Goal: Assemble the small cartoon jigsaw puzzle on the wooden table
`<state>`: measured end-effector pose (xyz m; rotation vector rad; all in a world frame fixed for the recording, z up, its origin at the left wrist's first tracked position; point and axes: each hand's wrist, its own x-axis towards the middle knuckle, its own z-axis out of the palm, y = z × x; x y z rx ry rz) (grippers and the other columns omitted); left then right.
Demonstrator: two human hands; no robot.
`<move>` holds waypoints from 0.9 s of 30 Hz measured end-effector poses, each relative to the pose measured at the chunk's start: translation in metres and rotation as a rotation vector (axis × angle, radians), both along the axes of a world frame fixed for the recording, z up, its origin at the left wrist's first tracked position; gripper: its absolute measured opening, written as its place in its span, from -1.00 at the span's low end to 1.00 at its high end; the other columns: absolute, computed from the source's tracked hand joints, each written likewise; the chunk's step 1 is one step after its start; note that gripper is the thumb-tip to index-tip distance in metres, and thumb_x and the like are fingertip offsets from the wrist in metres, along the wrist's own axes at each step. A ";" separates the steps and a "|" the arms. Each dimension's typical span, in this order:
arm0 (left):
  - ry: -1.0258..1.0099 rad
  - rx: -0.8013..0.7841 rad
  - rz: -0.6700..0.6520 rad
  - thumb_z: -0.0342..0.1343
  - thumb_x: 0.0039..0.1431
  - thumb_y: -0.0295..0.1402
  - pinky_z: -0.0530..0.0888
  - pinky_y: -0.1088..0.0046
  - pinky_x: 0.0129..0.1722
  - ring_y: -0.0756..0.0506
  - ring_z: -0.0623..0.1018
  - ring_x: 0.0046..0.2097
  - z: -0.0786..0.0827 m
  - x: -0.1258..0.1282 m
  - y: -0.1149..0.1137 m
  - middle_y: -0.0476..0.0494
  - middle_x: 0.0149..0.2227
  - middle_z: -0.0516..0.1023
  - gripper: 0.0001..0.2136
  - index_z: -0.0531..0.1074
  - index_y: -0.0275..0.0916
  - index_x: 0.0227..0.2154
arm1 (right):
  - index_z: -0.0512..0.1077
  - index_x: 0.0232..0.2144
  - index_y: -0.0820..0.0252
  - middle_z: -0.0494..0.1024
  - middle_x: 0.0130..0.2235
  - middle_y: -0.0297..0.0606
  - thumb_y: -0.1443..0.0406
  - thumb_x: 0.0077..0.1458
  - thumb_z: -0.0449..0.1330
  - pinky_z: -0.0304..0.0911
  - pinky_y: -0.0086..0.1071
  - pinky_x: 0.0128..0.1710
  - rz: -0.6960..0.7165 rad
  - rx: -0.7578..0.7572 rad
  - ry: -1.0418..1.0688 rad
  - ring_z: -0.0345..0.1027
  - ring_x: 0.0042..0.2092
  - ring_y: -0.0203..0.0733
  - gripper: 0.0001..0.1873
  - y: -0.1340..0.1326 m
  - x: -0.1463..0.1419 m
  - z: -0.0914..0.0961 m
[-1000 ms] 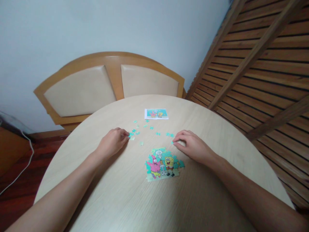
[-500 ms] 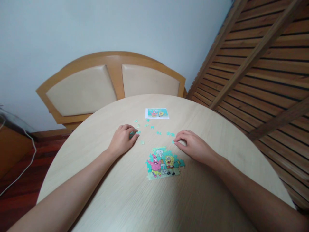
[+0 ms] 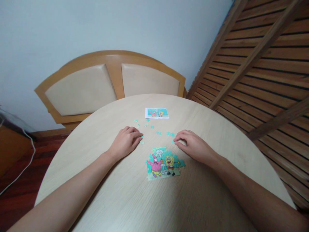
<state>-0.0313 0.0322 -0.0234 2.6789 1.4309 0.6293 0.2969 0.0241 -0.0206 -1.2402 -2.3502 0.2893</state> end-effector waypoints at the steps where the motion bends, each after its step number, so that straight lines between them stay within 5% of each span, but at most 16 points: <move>1: 0.008 -0.005 -0.003 0.07 0.35 -0.30 0.43 0.16 -0.02 -0.21 0.50 -0.06 0.000 0.000 0.001 -0.18 -0.10 0.59 -0.80 0.57 -0.14 -0.09 | 0.56 -0.27 0.11 0.61 -0.17 -0.19 0.33 0.24 0.17 0.36 -0.09 -0.01 0.000 0.004 -0.001 0.47 -0.09 -0.05 -0.85 0.000 0.001 0.000; 19: 0.070 -0.019 0.032 0.05 0.33 -0.35 0.42 0.21 -0.14 -0.22 0.55 -0.11 0.009 -0.003 -0.010 -0.12 -0.17 0.65 -0.83 0.56 -0.16 -0.22 | 0.50 -0.05 0.18 0.61 -0.06 -0.13 0.52 0.18 0.00 0.38 -0.07 0.07 -0.195 0.071 0.109 0.48 -0.01 -0.05 -0.60 0.018 0.013 -0.021; 27: 0.083 -0.013 -0.100 0.02 0.37 -0.33 0.43 0.19 -0.07 -0.20 0.51 -0.07 0.013 0.010 -0.021 -0.16 -0.09 0.60 -0.79 0.56 -0.18 -0.14 | 0.50 0.05 0.07 0.56 0.09 -0.17 0.26 0.35 0.06 0.23 0.07 0.21 0.016 0.096 0.044 0.32 0.18 0.04 -0.68 0.011 -0.003 -0.021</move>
